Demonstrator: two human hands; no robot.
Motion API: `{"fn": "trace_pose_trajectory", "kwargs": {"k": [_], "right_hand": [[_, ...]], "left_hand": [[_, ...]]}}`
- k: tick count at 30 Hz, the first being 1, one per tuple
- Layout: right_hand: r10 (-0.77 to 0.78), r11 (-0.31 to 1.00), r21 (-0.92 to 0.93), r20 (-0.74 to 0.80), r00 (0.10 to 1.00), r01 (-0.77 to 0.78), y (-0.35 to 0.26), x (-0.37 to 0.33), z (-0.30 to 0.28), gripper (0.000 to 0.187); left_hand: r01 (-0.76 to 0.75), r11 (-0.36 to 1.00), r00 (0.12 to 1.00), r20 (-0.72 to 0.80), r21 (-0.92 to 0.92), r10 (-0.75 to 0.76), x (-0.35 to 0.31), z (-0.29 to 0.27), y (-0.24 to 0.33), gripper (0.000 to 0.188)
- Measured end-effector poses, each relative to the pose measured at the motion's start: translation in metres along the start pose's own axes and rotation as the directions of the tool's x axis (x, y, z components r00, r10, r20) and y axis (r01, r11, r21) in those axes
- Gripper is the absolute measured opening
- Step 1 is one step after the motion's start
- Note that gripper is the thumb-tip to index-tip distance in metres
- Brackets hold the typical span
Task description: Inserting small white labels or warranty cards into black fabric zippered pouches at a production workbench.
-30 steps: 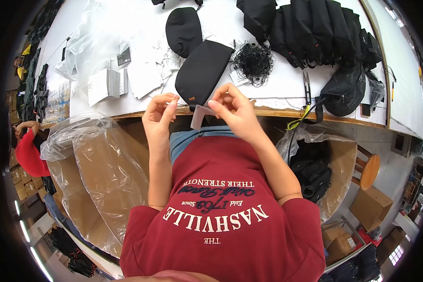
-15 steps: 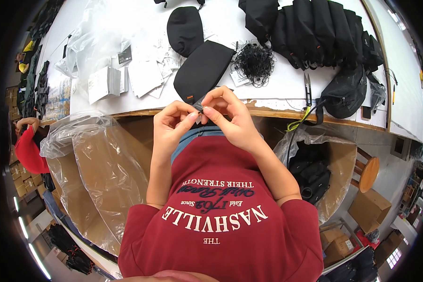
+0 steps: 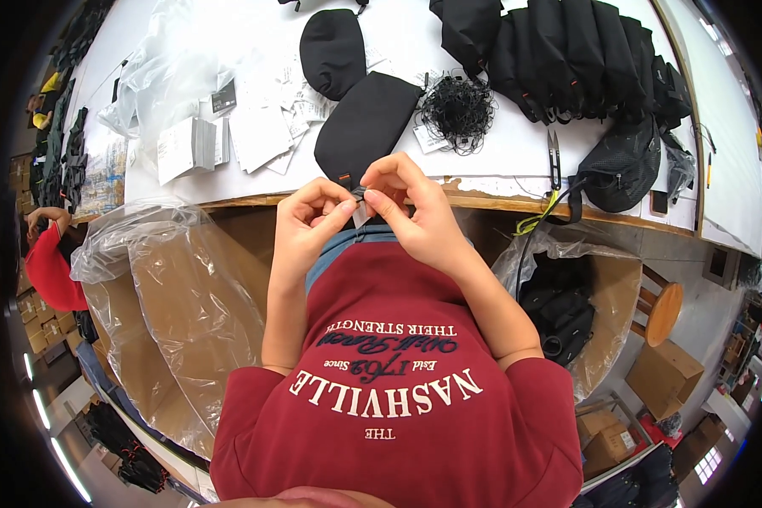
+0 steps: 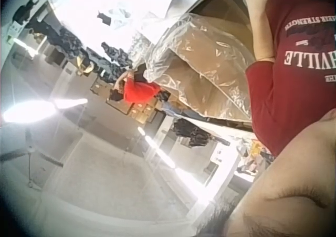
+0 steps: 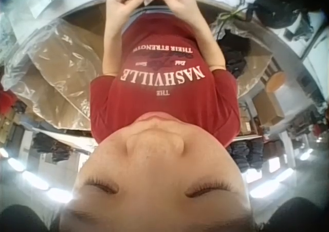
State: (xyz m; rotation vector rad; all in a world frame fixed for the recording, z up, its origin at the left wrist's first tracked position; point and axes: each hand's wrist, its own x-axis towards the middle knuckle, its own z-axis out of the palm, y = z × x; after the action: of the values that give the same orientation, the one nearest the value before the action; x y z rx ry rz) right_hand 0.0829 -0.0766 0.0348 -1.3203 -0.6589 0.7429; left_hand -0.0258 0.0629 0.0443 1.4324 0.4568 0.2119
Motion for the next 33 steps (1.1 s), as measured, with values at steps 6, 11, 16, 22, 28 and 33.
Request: {"fn": "trace_pose_trajectory", "kwargs": {"k": [6, 11, 16, 22, 28, 33], "right_hand": [[-0.054, 0.988, -0.144, 0.018, 0.998, 0.056, 0.001, 0.001, 0.001, 0.010], [-0.126, 0.953, -0.275, 0.021, 0.992, 0.127, 0.001, 0.002, 0.000, 0.010], [-0.099, 0.975, -0.197, 0.044, 0.994, 0.106, 0.005, 0.003, -0.002, 0.010], [0.090, 0.927, 0.356, 0.089, 0.992, -0.116, 0.003, 0.002, -0.006, 0.008], [0.094, 0.992, -0.053, -0.295, 0.951, -0.114, 0.037, 0.013, -0.055, 0.009], [0.453, 0.891, 0.029, 0.017, 0.891, -0.453, 0.062, 0.014, -0.051, 0.027]], "left_hand": [[-0.022, 0.995, 1.000, -0.008, 0.096, 0.023, 0.000, 0.000, -0.001, 0.003], [-0.086, 0.966, 0.995, -0.025, 0.243, 0.095, -0.003, 0.007, -0.003, 0.003], [-0.108, 0.964, 0.986, -0.099, 0.242, 0.136, -0.005, 0.010, -0.007, 0.007], [-0.054, 0.996, 0.998, -0.031, 0.069, 0.056, -0.003, 0.005, -0.006, 0.006], [-0.015, 0.995, 0.998, 0.062, 0.101, 0.009, -0.009, -0.004, 0.003, 0.006], [-0.075, 0.992, 0.972, 0.228, 0.103, 0.050, -0.014, 0.004, 0.012, 0.007]]}}
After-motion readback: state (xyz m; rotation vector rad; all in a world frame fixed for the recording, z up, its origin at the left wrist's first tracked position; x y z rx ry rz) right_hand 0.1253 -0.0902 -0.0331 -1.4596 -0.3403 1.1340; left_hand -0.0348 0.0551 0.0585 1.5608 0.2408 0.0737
